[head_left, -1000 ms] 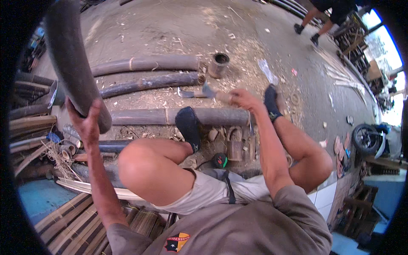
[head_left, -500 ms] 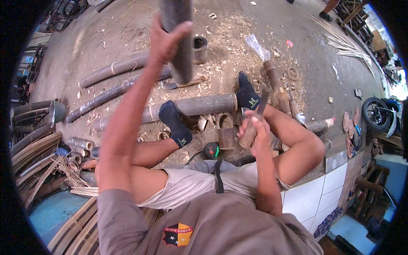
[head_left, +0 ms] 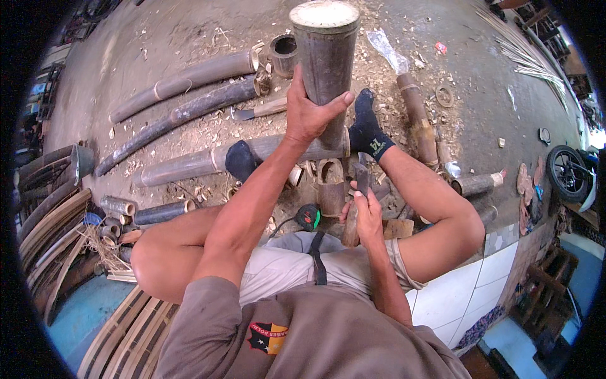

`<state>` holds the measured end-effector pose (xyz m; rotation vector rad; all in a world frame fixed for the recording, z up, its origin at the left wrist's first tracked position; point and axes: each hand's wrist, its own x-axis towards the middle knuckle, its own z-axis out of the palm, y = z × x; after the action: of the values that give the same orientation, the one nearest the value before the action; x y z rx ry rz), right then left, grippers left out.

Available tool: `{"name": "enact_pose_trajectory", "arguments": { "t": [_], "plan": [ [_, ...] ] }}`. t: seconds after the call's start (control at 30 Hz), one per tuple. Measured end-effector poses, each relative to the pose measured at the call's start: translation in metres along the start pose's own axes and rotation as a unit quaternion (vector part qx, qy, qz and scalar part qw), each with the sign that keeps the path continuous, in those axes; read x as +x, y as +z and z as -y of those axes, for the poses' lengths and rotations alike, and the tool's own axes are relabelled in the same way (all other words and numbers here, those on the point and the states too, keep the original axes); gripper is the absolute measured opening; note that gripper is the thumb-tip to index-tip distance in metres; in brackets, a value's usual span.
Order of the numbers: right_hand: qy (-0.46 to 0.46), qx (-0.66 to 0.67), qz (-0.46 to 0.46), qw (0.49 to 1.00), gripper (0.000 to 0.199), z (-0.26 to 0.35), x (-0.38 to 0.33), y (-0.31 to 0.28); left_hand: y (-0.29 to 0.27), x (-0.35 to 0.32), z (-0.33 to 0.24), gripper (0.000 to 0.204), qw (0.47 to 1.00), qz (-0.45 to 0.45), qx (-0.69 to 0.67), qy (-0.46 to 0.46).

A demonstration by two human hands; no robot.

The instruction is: The person sits on the ground and uses a wooden mallet and a chisel-like tool to shape the end of a bamboo pole. They repeatedly strike the tool to carve and smooth the bamboo, then inspect the finished end.

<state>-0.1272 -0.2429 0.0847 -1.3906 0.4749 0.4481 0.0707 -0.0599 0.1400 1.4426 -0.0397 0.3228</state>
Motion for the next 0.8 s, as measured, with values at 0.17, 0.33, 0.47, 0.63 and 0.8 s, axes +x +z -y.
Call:
{"name": "enact_pose_trajectory", "arguments": {
  "t": [0.17, 0.33, 0.47, 0.63, 0.8],
  "plan": [
    [-0.018, -0.025, -0.003, 1.0, 0.037, -0.012, 0.006, -0.002, -0.004, -0.004, 0.01, 0.082, 1.0, -0.007, 0.005, -0.01],
    [-0.024, -0.145, -0.03, 0.989, 0.034, -0.004, 0.01, 0.001, -0.003, -0.01, 0.008, 0.081, 0.999, -0.01, 0.047, -0.011],
    [-0.065, -0.391, -0.074, 0.915, 0.037, 0.01, 0.04, 0.007, 0.003, -0.027, 0.004, 0.082, 0.997, -0.038, 0.07, 0.004],
    [-0.116, -0.512, -0.08, 0.847, 0.036, 0.033, 0.076, 0.027, 0.004, -0.033, 0.004, 0.083, 0.991, -0.056, 0.119, -0.01],
    [-0.136, -0.546, -0.09, 0.822, 0.03, 0.017, 0.08, 0.029, 0.007, -0.033, 0.001, 0.084, 0.992, -0.049, 0.119, 0.016]
  ]
}}
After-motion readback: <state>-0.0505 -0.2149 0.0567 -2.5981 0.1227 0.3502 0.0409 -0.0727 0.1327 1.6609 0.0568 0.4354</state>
